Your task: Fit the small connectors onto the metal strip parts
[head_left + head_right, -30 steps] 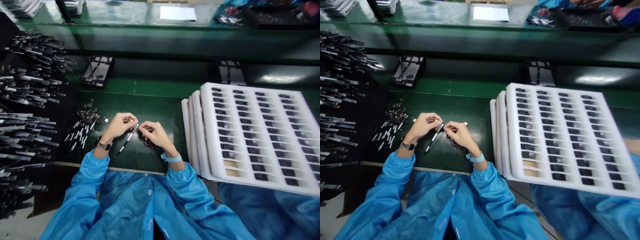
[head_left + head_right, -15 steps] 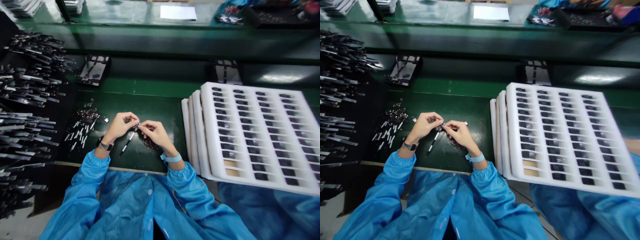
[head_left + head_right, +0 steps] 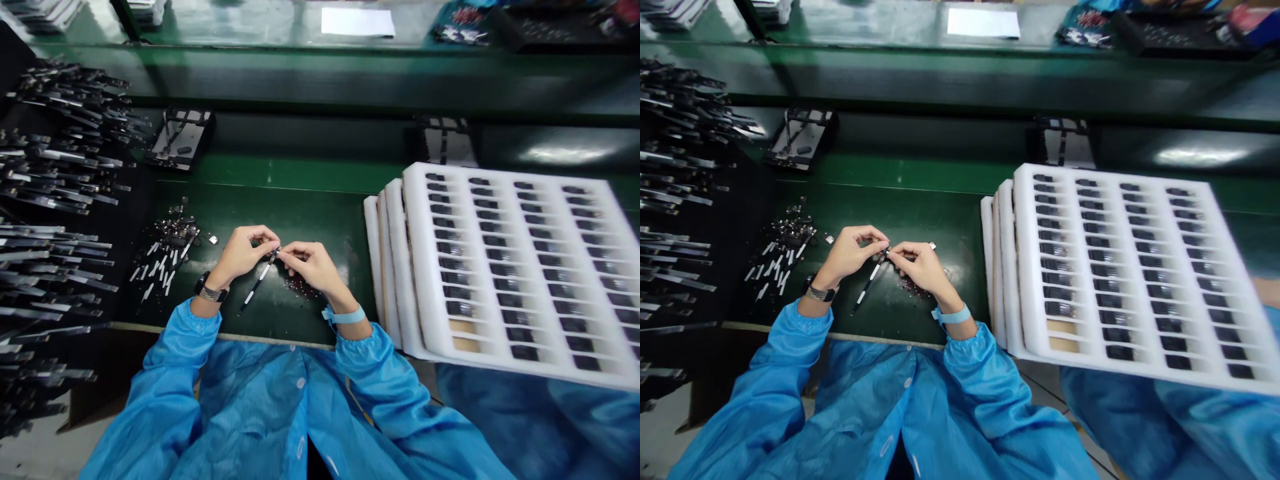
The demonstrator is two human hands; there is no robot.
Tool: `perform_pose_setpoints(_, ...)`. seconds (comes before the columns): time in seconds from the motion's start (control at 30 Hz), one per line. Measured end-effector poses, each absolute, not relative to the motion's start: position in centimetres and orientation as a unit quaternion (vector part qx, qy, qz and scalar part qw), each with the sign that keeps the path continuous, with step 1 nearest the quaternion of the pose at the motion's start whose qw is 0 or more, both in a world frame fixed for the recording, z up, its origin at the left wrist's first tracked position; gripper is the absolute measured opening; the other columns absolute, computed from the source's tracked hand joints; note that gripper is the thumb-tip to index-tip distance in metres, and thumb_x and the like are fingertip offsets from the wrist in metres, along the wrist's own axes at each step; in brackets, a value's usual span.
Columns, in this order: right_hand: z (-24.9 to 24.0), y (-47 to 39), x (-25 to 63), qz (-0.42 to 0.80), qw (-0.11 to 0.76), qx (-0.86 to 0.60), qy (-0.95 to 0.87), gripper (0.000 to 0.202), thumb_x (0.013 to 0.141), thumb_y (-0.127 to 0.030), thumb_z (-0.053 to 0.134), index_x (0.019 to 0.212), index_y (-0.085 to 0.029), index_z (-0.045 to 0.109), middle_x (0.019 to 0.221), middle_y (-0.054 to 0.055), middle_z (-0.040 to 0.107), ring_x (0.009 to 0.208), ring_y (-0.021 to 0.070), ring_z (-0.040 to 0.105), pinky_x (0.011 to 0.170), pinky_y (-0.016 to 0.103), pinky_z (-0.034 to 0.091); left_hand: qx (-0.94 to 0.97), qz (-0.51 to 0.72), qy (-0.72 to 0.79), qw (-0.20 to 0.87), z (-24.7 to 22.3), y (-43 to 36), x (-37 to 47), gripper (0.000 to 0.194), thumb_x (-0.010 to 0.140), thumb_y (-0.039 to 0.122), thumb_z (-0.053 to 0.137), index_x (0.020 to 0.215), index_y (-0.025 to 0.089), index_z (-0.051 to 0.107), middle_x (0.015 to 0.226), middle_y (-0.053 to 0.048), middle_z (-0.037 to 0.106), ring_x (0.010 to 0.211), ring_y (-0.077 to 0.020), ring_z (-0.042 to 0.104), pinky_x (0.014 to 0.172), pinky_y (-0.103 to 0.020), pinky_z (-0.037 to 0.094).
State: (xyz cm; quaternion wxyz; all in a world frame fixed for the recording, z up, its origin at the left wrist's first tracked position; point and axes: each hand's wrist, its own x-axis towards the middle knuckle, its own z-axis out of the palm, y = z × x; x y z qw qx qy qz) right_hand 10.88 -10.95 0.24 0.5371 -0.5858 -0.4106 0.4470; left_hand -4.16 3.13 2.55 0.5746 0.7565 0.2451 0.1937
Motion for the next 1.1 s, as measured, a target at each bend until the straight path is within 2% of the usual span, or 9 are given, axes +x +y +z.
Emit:
perform_pose_setpoints(0.27,0.1,-10.8,10.7,0.439,0.543,-0.589,-0.407,0.038,0.088,-0.055,0.078,0.082,-0.018,0.075,0.069,0.002,0.070,0.052,0.0124,0.057,0.052,0.026,0.049,0.768,0.192,0.246,0.559,2.1,3.1,-4.2,0.011,0.088,0.027,0.075,0.085,0.017,0.078,0.077,-0.003,0.076,0.069,-0.0148,0.068,0.070,-0.028,0.053)
perform_pose_setpoints(0.5,-0.1,-10.9,11.1,0.484,0.546,-0.572,-0.376,0.044,0.085,-0.061,0.082,0.086,-0.017,0.077,0.069,0.003,0.071,0.055,0.0144,0.063,0.054,0.027,0.051,0.712,0.183,0.254,0.629,1.8,3.2,-3.9,0.020,0.083,0.034,0.081,0.083,0.015,0.076,0.075,-0.004,0.076,0.063,-0.0147,0.068,0.065,-0.028,0.056)
perform_pose_setpoints(0.8,-0.9,-11.0,12.1,0.539,0.549,-0.531,-0.356,0.045,0.078,-0.058,0.091,0.089,-0.017,0.077,0.074,0.004,0.075,0.061,0.0151,0.069,0.062,0.027,0.057,0.681,0.147,0.255,0.671,1.3,3.1,-3.8,0.031,0.079,0.043,0.088,0.084,0.015,0.077,0.074,-0.005,0.076,0.063,-0.0151,0.068,0.063,-0.028,0.057)
perform_pose_setpoints(1.1,-1.0,-10.9,11.9,0.526,0.559,-0.539,-0.347,0.044,0.077,-0.056,0.092,0.088,-0.017,0.076,0.072,0.003,0.075,0.059,0.0146,0.068,0.061,0.027,0.056,0.685,0.164,0.260,0.661,1.2,2.8,-3.6,0.028,0.080,0.040,0.086,0.082,0.015,0.076,0.074,-0.005,0.076,0.063,-0.0149,0.068,0.063,-0.028,0.056)
